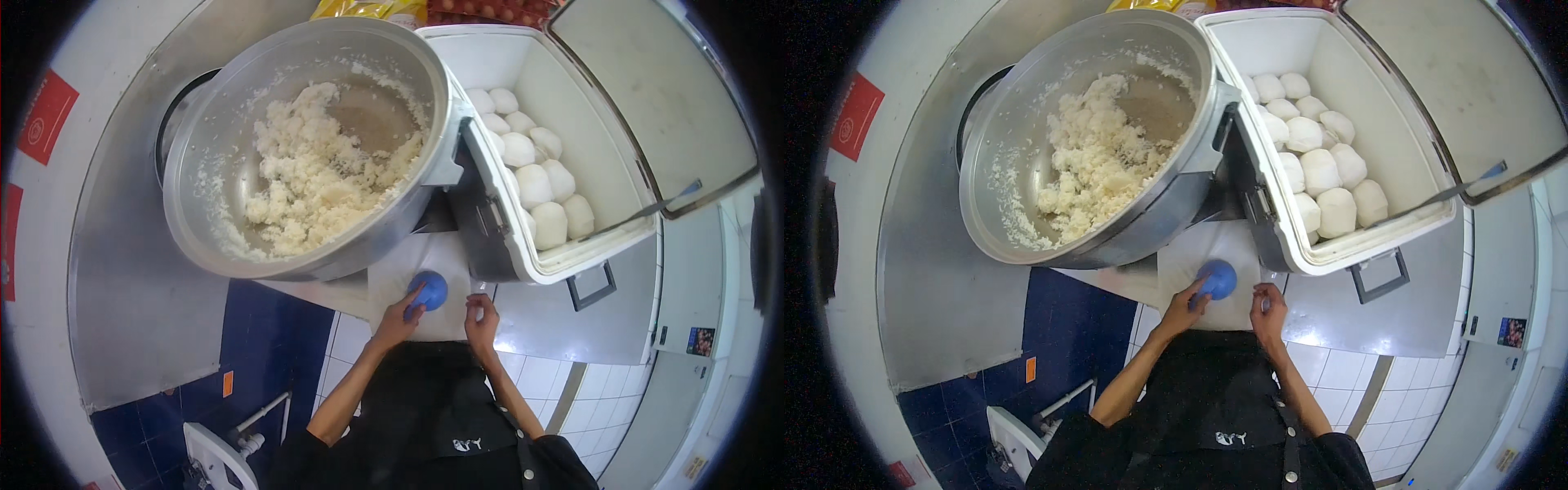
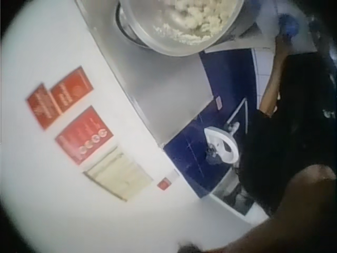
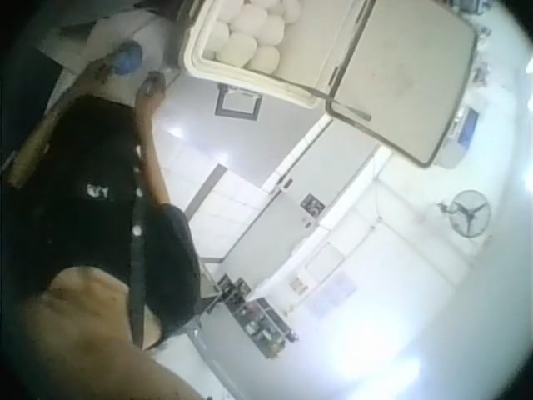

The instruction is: The person scoops cooked rice from a large metal pot using a blue scoop, transfers it onto pieces of white paper, and wraps the rice into balls before placing them into a white cooler.

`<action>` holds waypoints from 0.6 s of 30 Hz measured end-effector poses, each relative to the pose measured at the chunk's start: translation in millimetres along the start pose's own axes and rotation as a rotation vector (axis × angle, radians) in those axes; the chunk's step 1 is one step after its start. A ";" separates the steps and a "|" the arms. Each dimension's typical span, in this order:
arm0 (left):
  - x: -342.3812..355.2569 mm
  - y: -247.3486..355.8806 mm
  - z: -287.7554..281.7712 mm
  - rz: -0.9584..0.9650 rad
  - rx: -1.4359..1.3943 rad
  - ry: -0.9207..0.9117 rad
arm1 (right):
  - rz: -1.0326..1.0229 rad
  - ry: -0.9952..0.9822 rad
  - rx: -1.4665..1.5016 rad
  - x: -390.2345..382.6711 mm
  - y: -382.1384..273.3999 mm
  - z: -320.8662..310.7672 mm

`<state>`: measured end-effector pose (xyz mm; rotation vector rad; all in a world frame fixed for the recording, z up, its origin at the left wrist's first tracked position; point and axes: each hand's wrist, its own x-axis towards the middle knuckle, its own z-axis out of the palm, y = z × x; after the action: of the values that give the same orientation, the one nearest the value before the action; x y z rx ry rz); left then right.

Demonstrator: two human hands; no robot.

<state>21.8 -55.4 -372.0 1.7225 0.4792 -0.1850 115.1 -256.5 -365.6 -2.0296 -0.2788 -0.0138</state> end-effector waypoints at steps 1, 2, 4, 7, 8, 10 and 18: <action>-1.3 -5.2 6.7 0.154 -0.009 0.060 | 0.077 -0.068 0.003 -9.1 -1.1 -11.8; -3.1 -10.5 11.8 0.156 -0.008 0.053 | 0.152 -0.138 0.009 -16.7 -1.4 -20.6; -4.4 -4.0 17.4 0.226 0.078 0.114 | 0.028 -0.151 -0.062 -23.8 -2.4 -29.4; -19.1 13.1 18.7 0.200 0.120 0.128 | -0.133 -0.370 -0.140 -32.7 0.7 -35.0; -24.2 19.9 20.6 0.186 0.124 0.123 | -0.215 -0.443 -0.231 -35.7 9.3 -33.3; -32.4 34.9 18.0 0.188 0.078 0.137 | -0.308 -0.516 -0.314 -35.5 11.6 -31.7; -127.3 242.8 -63.8 0.608 0.317 0.368 | -0.470 -0.707 -0.418 -34.8 24.0 -33.7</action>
<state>-1.4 -54.1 -91.5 2.1455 0.1733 0.5253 89.9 -303.3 -375.7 -2.2684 -1.2809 0.3873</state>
